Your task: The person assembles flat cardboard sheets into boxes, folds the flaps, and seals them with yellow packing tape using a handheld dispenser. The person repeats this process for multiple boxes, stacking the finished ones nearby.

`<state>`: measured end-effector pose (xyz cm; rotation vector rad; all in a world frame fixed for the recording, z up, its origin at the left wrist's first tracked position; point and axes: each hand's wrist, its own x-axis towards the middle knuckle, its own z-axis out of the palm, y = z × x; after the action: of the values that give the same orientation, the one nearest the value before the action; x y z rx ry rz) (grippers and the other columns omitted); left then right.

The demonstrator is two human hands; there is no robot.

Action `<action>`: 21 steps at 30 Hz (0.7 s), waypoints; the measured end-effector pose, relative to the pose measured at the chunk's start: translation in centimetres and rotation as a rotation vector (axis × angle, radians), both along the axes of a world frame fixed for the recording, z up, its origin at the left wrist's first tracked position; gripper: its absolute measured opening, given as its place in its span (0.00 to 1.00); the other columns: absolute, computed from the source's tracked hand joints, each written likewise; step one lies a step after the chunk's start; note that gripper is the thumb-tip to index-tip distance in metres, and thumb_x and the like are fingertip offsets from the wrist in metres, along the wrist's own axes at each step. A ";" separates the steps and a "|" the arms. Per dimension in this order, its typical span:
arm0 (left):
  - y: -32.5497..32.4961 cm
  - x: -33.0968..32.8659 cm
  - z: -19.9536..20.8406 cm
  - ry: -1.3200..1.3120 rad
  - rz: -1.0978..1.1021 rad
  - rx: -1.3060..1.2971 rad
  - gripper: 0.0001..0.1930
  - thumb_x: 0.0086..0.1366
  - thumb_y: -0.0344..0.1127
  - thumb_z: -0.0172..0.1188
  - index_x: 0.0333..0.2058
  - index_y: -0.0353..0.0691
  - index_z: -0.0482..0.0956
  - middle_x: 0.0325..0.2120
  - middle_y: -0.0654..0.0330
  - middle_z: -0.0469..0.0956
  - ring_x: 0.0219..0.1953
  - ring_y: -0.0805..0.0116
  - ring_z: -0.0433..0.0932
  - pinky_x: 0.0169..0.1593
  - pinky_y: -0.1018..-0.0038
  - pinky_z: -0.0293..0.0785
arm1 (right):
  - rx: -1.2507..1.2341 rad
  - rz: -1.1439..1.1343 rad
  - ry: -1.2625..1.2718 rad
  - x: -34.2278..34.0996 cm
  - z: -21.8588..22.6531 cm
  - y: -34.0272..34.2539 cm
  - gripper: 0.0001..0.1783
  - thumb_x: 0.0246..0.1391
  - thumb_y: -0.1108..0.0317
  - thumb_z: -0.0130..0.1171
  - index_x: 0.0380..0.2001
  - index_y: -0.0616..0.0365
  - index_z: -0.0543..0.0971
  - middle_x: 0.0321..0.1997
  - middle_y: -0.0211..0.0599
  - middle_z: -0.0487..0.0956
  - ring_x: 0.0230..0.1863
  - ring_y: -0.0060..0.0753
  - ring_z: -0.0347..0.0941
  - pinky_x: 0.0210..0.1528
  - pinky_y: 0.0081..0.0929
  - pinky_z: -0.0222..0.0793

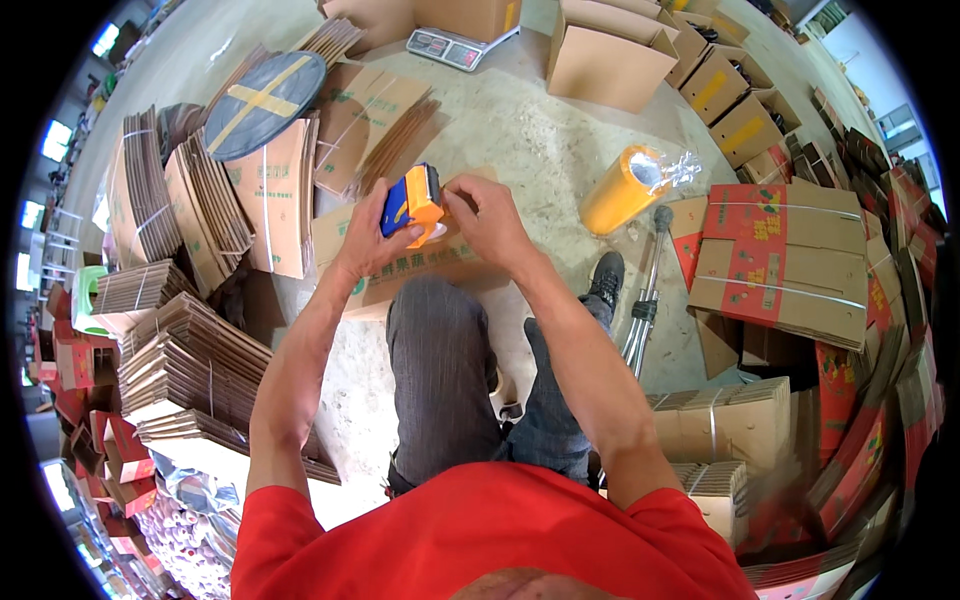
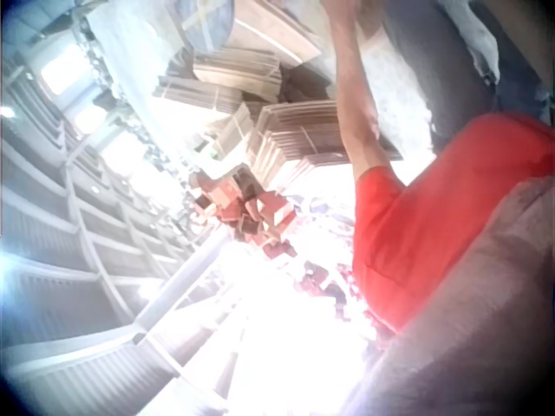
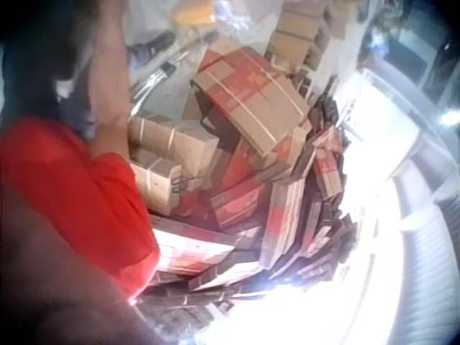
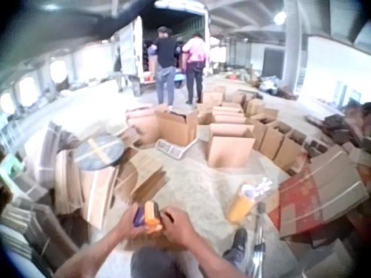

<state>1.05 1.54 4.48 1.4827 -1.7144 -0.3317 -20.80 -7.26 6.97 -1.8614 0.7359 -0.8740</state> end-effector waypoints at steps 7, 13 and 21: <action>0.4 0.5 1.3 0.102 -0.135 0.140 0.36 0.57 0.52 0.75 0.55 0.35 0.71 0.41 0.46 0.80 0.42 0.47 0.79 0.49 0.60 0.75 | -0.231 0.135 0.007 -1.1 0.6 -0.2 0.03 0.63 0.75 0.61 0.36 0.65 0.78 0.33 0.44 0.78 0.35 0.46 0.76 0.40 0.37 0.72; 0.3 0.6 2.4 0.022 -0.219 0.161 0.43 0.56 0.54 0.76 0.63 0.36 0.70 0.48 0.43 0.81 0.49 0.43 0.82 0.54 0.59 0.76 | -0.314 0.166 -0.072 -1.9 1.0 -0.4 0.04 0.64 0.74 0.61 0.37 0.63 0.78 0.32 0.44 0.77 0.33 0.43 0.74 0.38 0.36 0.70; -1.1 -0.5 3.0 0.025 -0.276 0.149 0.45 0.57 0.52 0.76 0.68 0.39 0.68 0.54 0.42 0.80 0.55 0.40 0.81 0.59 0.58 0.76 | 0.265 0.034 -0.078 -2.4 -0.2 -1.8 0.08 0.71 0.68 0.59 0.37 0.61 0.81 0.27 0.17 0.72 0.30 0.11 0.63 0.31 0.20 0.61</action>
<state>0.57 0.44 7.51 1.3380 -1.9109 -0.6335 -23.17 -9.06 6.82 -1.5924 0.7321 -0.7822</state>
